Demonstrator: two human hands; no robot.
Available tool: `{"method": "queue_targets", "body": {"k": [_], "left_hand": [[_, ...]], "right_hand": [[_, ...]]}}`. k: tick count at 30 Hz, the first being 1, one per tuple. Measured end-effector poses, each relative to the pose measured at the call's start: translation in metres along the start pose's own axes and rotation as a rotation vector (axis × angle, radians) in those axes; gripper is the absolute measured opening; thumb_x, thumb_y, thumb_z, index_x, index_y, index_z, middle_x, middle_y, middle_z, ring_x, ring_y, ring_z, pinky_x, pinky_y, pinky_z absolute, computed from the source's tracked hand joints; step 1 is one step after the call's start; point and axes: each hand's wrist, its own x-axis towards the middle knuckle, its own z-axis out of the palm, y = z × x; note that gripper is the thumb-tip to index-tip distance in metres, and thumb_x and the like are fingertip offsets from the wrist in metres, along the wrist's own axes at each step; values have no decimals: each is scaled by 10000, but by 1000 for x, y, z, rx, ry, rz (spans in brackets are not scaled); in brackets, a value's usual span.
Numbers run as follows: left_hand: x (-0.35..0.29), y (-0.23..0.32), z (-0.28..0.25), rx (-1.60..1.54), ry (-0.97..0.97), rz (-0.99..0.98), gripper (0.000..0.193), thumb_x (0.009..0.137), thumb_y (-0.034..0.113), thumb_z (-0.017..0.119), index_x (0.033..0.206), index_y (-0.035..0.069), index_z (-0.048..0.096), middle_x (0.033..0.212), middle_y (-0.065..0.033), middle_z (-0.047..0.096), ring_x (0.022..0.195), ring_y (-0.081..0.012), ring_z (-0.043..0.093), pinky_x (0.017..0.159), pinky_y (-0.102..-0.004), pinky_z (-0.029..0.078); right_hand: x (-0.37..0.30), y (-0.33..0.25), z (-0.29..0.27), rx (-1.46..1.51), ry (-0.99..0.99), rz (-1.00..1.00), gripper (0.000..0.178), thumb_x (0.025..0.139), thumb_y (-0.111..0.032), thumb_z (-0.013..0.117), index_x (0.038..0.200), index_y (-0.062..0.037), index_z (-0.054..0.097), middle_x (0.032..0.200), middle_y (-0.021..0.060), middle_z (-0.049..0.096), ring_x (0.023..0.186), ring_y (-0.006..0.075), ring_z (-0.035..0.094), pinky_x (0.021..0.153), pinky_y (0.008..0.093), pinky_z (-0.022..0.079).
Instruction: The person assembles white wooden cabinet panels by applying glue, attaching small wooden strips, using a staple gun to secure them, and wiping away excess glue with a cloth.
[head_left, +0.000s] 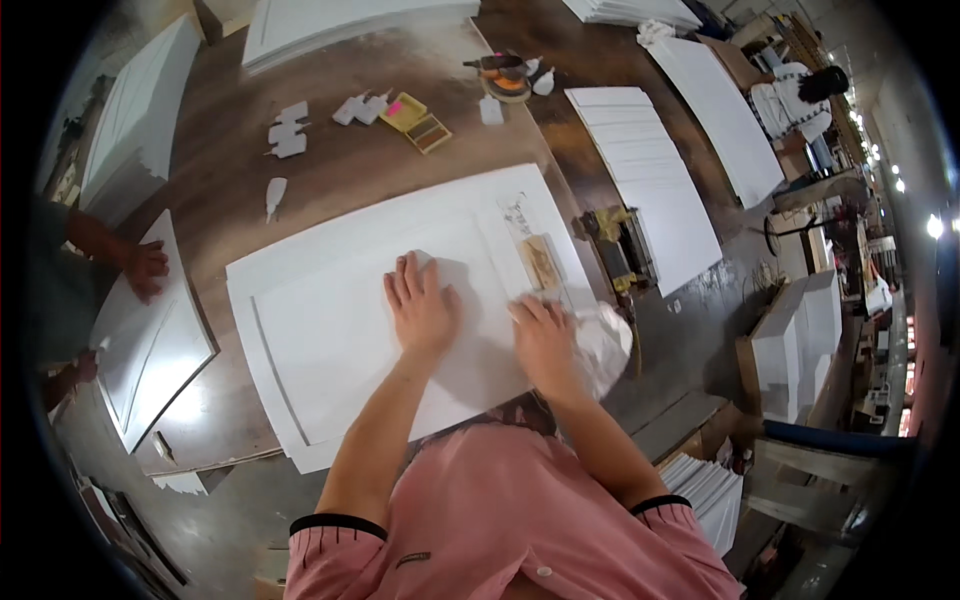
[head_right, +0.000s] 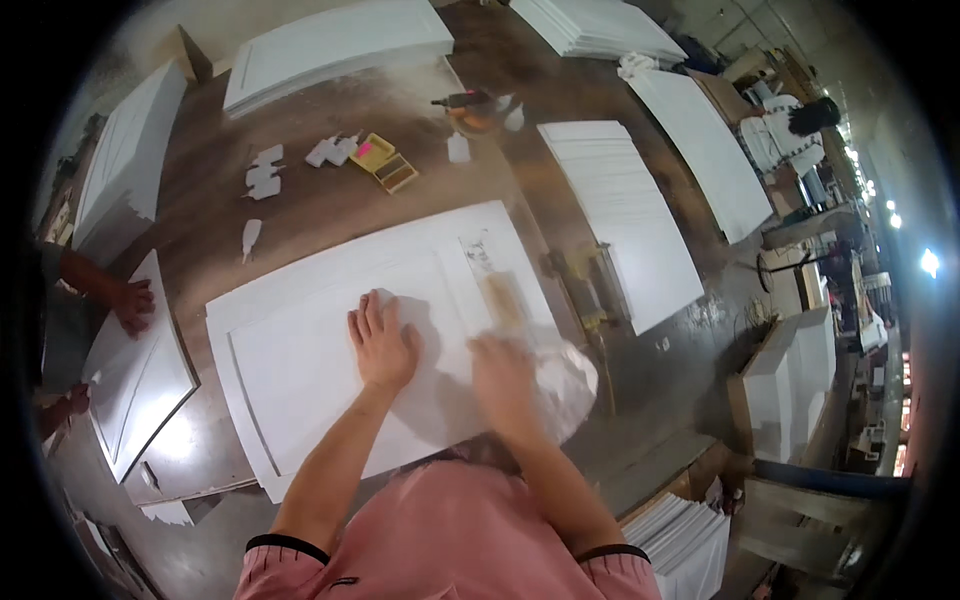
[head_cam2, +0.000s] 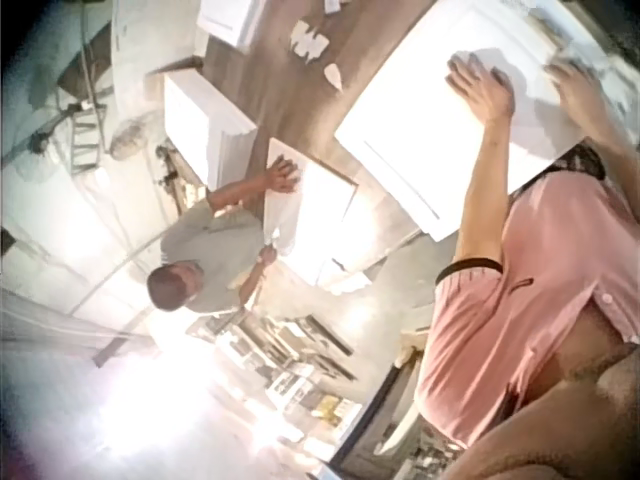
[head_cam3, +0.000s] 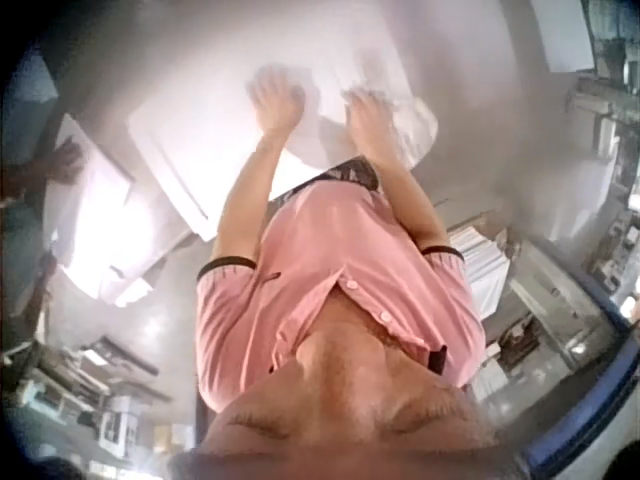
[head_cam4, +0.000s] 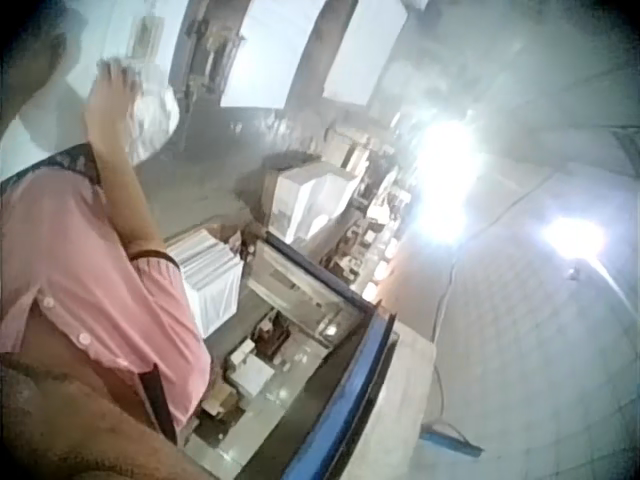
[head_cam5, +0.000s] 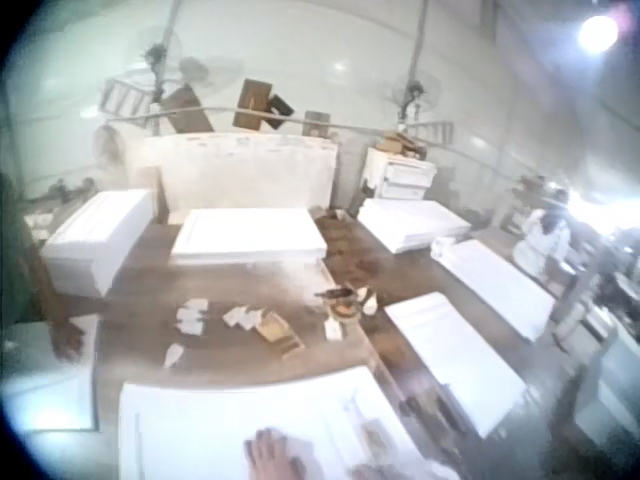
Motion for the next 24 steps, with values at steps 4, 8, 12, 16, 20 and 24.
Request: {"method": "queue_targets", "body": {"k": [4,8,12,16,20,24], "left_hand": [[1,-3,-2,-12,-35,-10,574,961,302,628,1465,76,472,1617,-214,355,1552,-382,249,1281,-591,132],[1,1,-2,16,-78,-28,598,965,288,630,1489,64,448,1631,-216,320,1552,-392,238,1282,-582,138],[1,0,-2,42,-47,20,604,972,293,626,1495,60,434,1632,-225,312,1547,-406,241,1276,-595,145],[-2,-4,-3,33,-64,21,592,982,313,609,1489,55,446,1634,-230,305,1545,-412,245,1274,-600,148],[-1,-2,0,42,-42,12,605,967,317,617,1490,62,452,1631,-230,323,1555,-409,234,1276,-605,132],[-4,1,2,36,-54,5,604,958,317,620,1482,60,465,1629,-231,328,1550,-411,246,1275,-605,134]], "right_hand": [[14,-6,-1,127,-51,5,290,883,-101,676,1154,-189,729,1165,9,695,1121,323,620,965,502,487],[-30,14,-1,111,-61,13,252,881,-120,683,1120,-181,737,1158,37,714,1100,322,645,956,491,495],[36,-3,-1,228,-81,48,227,886,-133,691,1099,-185,748,1130,46,721,1089,332,646,944,488,494],[12,2,-10,11,-270,33,243,882,-116,693,1113,-168,750,1124,56,721,1089,344,646,954,490,488],[-31,13,-14,118,-179,-21,243,879,-117,701,1114,-154,749,1139,79,717,1106,351,645,975,491,491],[50,-9,5,249,-65,20,244,908,-130,685,1143,-166,743,1178,70,718,1142,359,640,990,513,502]]}}
